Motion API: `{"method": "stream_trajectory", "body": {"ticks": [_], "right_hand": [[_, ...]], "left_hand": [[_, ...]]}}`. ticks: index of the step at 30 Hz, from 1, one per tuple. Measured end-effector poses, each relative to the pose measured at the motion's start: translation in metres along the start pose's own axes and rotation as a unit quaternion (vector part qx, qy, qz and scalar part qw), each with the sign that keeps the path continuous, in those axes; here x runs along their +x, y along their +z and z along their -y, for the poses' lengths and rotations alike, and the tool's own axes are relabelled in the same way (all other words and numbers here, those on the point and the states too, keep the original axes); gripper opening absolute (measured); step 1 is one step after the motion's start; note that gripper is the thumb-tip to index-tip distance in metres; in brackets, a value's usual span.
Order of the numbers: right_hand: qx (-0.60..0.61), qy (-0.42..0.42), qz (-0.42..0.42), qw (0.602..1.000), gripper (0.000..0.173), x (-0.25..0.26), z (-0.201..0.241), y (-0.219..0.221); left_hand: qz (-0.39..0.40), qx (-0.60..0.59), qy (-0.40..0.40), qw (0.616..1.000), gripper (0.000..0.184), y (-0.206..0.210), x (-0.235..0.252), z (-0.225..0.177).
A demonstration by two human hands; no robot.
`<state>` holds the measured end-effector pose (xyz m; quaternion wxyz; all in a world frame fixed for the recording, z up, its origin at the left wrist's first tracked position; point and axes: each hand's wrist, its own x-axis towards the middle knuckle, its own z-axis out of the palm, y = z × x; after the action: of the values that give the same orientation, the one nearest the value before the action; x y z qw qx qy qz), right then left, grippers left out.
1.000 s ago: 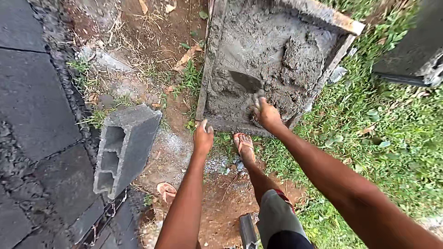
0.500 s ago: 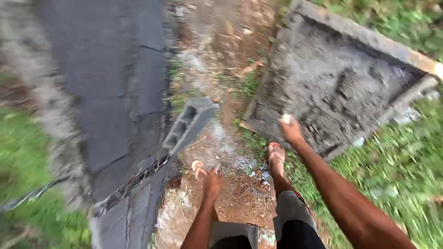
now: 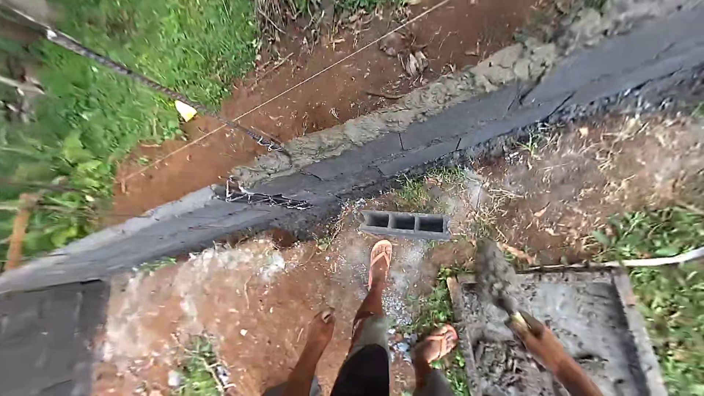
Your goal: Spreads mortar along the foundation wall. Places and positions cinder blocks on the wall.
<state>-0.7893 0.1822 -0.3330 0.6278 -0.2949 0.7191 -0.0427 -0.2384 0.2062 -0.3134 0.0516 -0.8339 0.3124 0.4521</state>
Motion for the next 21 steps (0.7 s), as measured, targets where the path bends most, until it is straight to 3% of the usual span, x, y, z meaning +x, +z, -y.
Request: {"method": "stream_trajectory", "body": {"ticks": [5, 8, 12, 14, 16, 21], "right_hand": [[-0.204, -0.112, 0.028, 0.972, 0.045, 0.060, 0.237, -0.022], [-0.335, -0.180, 0.003, 0.925, 0.046, 0.082, 0.381, -0.023], [-0.449, -0.282, -0.074, 0.845, 0.043, 0.111, 0.512, 0.001], [-0.488, -0.299, -0.112, 0.812, 0.047, 0.117, 0.560, 0.026], [-0.524, -0.297, -0.142, 0.785, 0.049, 0.128, 0.588, 0.054], [-0.529, -0.311, -0.207, 0.762, 0.044, 0.163, 0.580, 0.087]], "left_hand": [[0.051, -0.040, -0.021, 0.998, 0.034, -0.014, 0.025, -0.021], [0.057, -0.071, -0.009, 0.996, 0.033, -0.038, 0.049, -0.043], [0.055, -0.078, 0.019, 0.995, 0.035, -0.076, 0.091, -0.106], [0.053, -0.150, 0.039, 0.986, 0.035, -0.089, 0.113, -0.162], [0.069, -0.291, 0.067, 0.952, 0.036, -0.099, 0.133, -0.231], [0.110, -0.618, 0.045, 0.777, 0.047, -0.129, 0.181, -0.381]]}}
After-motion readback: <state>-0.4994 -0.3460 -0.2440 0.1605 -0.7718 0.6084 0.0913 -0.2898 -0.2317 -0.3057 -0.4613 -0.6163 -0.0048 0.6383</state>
